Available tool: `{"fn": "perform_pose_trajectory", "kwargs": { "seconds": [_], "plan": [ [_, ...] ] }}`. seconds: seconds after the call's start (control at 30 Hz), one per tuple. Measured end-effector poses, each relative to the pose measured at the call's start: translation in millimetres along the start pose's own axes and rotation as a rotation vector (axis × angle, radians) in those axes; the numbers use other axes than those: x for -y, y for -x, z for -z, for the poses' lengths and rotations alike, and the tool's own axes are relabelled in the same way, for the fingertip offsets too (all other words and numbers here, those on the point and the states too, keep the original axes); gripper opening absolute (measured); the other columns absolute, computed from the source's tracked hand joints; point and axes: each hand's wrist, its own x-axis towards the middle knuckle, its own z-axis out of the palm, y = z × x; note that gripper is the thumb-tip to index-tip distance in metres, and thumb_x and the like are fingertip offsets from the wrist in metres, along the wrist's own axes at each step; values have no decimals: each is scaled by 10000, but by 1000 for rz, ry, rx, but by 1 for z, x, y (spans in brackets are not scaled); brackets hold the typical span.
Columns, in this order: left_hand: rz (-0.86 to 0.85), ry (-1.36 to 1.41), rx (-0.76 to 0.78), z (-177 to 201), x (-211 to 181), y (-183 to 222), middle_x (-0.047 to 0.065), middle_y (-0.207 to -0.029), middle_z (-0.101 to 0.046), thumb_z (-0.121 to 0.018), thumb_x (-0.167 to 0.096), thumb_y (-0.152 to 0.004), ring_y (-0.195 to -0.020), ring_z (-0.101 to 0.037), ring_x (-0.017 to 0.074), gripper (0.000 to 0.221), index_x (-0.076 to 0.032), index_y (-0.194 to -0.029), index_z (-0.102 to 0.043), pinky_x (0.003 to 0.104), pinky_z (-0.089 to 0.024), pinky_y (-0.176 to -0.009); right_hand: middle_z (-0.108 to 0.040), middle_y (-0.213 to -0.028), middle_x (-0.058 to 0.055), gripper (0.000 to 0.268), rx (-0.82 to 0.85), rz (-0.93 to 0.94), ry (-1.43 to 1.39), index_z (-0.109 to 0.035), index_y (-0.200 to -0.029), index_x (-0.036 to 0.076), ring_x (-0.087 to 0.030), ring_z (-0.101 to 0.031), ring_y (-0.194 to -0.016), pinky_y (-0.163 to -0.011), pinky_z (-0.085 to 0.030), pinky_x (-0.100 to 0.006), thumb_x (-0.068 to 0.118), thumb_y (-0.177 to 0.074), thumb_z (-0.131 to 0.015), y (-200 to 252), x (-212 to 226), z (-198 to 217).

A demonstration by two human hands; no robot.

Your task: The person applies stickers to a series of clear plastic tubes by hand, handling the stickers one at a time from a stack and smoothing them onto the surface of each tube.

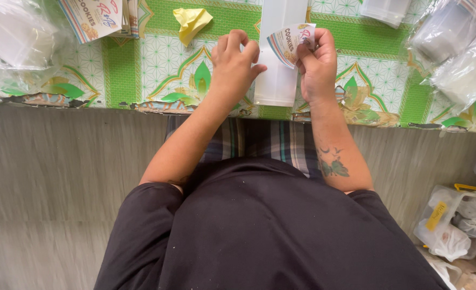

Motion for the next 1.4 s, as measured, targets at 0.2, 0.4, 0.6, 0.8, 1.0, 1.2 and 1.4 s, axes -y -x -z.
{"fn": "perform_pose_trajectory", "kwargs": {
  "seconds": [0.2, 0.4, 0.6, 0.8, 1.0, 1.2, 1.4],
  "plan": [
    [27, 287, -82, 16, 0, -14, 37, -1281, -530, -823, -184, -990, -1275, -504, 258, 186, -130, -1036, -651, 432, -419, -1117, -622, -1067, -38, 176, 108, 236, 315, -531, -1179, 50, -90, -577, -940, -889, -526, -267, -29, -1128, -680, 5, 21, 0],
    [-46, 364, -15, 47, -19, -32, 78, -1223, -504, -880, -211, -838, -1026, -485, 248, 212, -126, -859, -687, 406, -420, -957, -718, -1098, -91, 338, 102, 274, 920, -533, -1162, 49, -107, -728, -1001, -893, -605, -268, 55, -1005, -833, 9, 65, -24],
    [39, 367, -162, 31, -26, -31, 45, -1173, -492, -846, -125, -903, -1034, -477, 237, 165, -80, -940, -691, 387, -413, -968, -605, -1296, -115, 591, -33, 353, 819, -468, -1333, 37, -198, -618, -1107, -895, -553, -319, 149, -892, -846, 15, 67, -35],
    [141, 296, -154, 4, -16, -20, 44, -1151, -502, -844, -152, -862, -1074, -489, 254, 158, -95, -892, -700, 442, -395, -964, -543, -1488, -132, 186, -35, 268, 1015, -719, -950, 30, -277, -551, -1284, -994, -544, -391, 170, -959, -840, 16, 36, -4],
    [133, 59, -135, -13, -15, -10, 53, -1163, -492, -836, -198, -816, -1157, -461, 283, 171, -123, -827, -683, 531, -325, -975, -503, -1476, -156, 204, -47, 365, 1237, -682, -873, 28, -347, -450, -1289, -1143, -396, -462, 121, -953, -845, 22, 10, 7],
    [78, -15, -157, -21, -13, -6, 54, -1181, -487, -835, -208, -789, -1186, -449, 279, 193, -113, -832, -672, 514, -303, -976, -484, -1470, -175, 218, -49, 415, 1314, -672, -852, 34, -377, -415, -1295, -1138, -383, -483, 123, -942, -850, 23, 7, 5],
    [73, -127, -149, -28, -6, -5, 70, -1261, -425, -852, -284, -787, -1207, -421, 273, 353, -116, -1022, -648, 509, -293, -974, -329, -1554, -183, 387, -140, 332, 1548, -587, -1076, 73, -415, -356, -1386, -1095, -341, -573, 233, -912, -899, 24, -2, -1]
  ]
}}
